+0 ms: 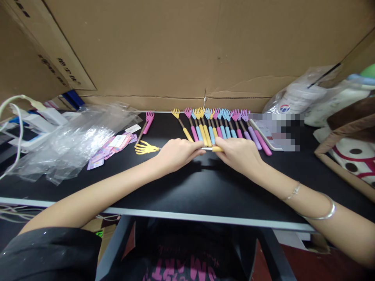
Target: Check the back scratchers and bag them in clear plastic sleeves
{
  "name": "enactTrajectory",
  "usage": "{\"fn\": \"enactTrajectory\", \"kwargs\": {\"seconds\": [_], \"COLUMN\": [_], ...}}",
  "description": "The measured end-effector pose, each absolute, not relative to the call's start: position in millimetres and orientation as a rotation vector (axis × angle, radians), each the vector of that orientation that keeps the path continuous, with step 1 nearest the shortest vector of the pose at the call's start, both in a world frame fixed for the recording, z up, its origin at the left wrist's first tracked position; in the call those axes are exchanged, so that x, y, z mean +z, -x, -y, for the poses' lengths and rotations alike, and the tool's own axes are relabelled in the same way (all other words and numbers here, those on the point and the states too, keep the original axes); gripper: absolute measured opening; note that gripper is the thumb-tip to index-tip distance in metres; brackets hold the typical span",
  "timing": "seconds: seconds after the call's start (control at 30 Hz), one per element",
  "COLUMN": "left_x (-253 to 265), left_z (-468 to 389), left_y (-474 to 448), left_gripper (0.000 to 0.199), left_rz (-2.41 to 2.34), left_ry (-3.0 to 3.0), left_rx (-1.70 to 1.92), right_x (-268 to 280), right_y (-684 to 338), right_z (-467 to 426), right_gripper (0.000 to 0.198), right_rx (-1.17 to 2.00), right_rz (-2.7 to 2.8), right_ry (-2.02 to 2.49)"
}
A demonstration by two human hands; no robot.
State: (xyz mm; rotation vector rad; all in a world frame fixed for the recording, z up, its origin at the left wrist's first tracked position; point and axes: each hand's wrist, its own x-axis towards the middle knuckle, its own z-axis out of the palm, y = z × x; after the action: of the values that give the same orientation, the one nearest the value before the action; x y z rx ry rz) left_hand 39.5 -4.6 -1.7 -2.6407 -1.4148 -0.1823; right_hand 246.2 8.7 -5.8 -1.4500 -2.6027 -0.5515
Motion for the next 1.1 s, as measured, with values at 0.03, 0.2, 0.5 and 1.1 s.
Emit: {"fn": "enactTrajectory", "kwargs": {"seconds": [0.03,0.2,0.5,1.1], "left_x": [-1.0,-2.0,2.2,6.1], "left_z": [4.8,2.3,-17.0,-17.3], "left_y": [-39.6,-37.4,-19.0,-12.9], "left_gripper": [0.032,0.029,0.034,0.029], "left_rz": [1.42,1.388,1.257,0.986], "left_ry": [2.692,2.768,2.527,2.226], "left_rx": [-0.199,-0.278,-0.068,-0.299], "right_x": [-5.7,-5.7,6.0,9.5], "right_y": [-246.6,-247.9,-259.4,-263.4], "right_z": [-9.0,-11.6,-25.2,-34.4], "right_gripper": [0.028,0.028,0.027,0.017], "right_rx": [-0.581,-0.697,-0.658,-0.084], "right_rz": [2.592,2.548,2.576,2.62], "right_ry": [1.425,1.354,1.562,1.634]}}
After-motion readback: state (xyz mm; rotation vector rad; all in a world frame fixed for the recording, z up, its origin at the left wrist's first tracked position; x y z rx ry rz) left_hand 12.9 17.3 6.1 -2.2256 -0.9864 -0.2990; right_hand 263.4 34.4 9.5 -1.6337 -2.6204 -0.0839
